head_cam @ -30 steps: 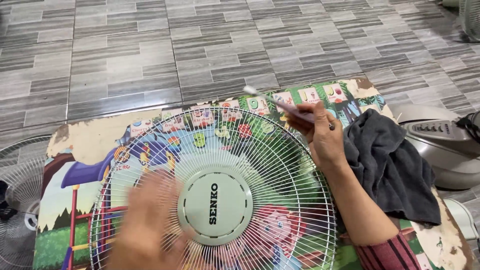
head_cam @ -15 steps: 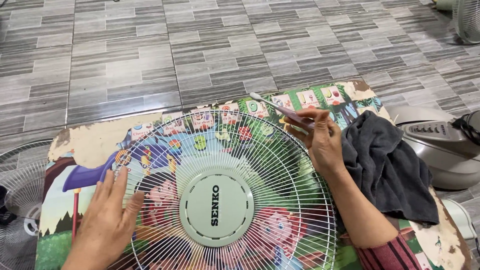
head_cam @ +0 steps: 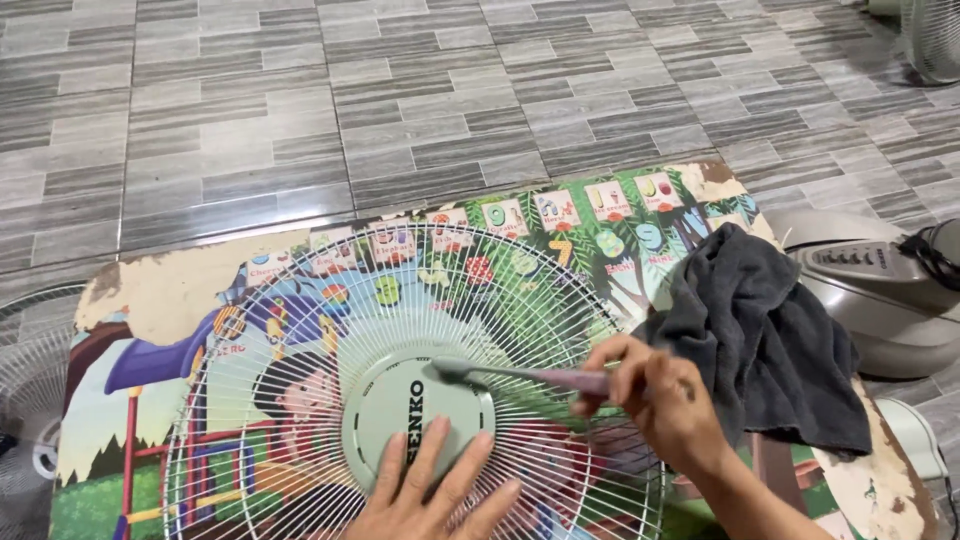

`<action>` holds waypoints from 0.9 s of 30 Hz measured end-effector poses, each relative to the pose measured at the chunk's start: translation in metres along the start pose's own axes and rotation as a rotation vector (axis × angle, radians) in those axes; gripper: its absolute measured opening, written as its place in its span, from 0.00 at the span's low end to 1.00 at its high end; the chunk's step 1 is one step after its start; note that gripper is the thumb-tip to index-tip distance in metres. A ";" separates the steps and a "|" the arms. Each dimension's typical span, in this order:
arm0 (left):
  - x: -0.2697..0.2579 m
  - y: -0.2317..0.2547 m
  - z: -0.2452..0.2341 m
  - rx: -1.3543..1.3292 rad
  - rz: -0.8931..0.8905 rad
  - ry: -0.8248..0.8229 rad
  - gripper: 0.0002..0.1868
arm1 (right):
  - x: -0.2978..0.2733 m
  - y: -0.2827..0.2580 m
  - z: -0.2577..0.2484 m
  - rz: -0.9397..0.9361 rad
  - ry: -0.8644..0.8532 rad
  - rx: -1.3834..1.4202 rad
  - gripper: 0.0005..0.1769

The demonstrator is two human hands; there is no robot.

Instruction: Cleaning the grill of a fan cover using a toothbrush

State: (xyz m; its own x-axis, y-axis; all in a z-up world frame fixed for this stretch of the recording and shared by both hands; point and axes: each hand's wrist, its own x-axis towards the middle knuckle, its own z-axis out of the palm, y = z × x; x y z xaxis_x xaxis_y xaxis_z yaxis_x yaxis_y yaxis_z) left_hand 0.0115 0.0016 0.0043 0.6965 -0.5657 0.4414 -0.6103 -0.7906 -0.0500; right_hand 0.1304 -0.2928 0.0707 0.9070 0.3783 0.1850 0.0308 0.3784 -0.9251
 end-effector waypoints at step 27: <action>0.011 -0.001 -0.018 -0.058 0.006 -0.017 0.30 | 0.009 0.005 -0.043 -0.023 0.382 -0.022 0.28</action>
State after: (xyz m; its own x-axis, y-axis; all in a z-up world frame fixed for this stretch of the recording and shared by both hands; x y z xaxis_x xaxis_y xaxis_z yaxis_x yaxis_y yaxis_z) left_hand 0.0131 0.0008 0.0255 0.6988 -0.5746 0.4260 -0.6348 -0.7726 -0.0007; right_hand 0.1569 -0.3234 0.0532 0.9970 0.0265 0.0723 0.0578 0.3631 -0.9300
